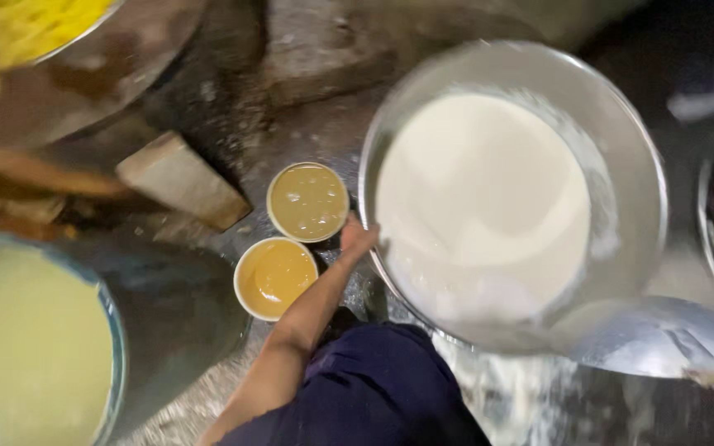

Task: The person ladles yellowish whey from a large basin and pours it into bowls, then uses a flat skimmer to repeatedly skim white foam off the surface of the curds in the basin, working around the rim while steadying the basin with the other hand.

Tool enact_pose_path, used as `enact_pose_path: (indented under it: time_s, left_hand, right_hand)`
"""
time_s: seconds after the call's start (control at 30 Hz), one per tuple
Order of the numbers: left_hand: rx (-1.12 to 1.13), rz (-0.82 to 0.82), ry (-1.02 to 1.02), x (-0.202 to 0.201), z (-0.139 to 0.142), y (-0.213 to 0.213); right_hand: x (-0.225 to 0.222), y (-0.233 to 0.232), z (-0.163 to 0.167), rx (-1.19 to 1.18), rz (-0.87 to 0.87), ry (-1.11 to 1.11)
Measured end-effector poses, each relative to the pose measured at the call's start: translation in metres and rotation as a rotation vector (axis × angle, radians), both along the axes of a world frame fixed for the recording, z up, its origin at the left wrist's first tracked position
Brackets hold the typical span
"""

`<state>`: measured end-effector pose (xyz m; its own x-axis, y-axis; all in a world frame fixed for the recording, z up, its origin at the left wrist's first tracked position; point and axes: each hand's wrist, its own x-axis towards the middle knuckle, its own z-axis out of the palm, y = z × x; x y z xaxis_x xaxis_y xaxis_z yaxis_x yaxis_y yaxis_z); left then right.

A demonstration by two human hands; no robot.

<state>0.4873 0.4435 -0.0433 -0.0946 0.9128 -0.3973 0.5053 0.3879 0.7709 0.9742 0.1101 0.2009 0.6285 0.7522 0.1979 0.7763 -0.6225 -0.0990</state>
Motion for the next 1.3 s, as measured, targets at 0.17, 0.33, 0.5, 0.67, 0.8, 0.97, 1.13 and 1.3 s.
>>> enact_pose_path:
  time_s: [0.17, 0.33, 0.5, 0.67, 0.8, 0.97, 1.13, 1.3]
  left_hand:
    - [-0.107, 0.100, 0.165, 0.020, 0.001, 0.016]
    - [-0.052, 0.196, 0.286, 0.031, -0.009, 0.023]
    - [-0.037, 0.194, 0.324, 0.030, -0.018, 0.025]
    - [-0.084, 0.183, 0.377, 0.030, -0.017, 0.030]
    - [-0.136, 0.176, 0.412, 0.030, -0.014, 0.032]
    - [-0.161, 0.179, 0.438, 0.032, -0.012, 0.030]
    - [-0.165, 0.176, 0.443, 0.032, -0.013, 0.027]
    - [-0.149, 0.192, 0.427, 0.031, -0.023, 0.025]
  right_hand:
    - [0.023, 0.095, -0.101, 0.526, 0.100, 0.699]
    - [-0.013, 0.202, -0.189, 0.521, 0.028, 1.065]
    - [-0.053, 0.337, -0.243, 0.462, 0.019, 0.878]
    - [-0.083, 0.440, -0.272, 0.074, -0.072, 0.550]
    - [-0.105, 0.491, -0.284, -0.157, -0.035, 0.601]
    - [-0.125, 0.521, -0.287, -0.422, -0.063, 0.719]
    - [-0.143, 0.503, -0.283, -0.517, 0.114, 0.607]
    - [-0.155, 0.460, -0.285, -0.610, 0.095, 0.648]
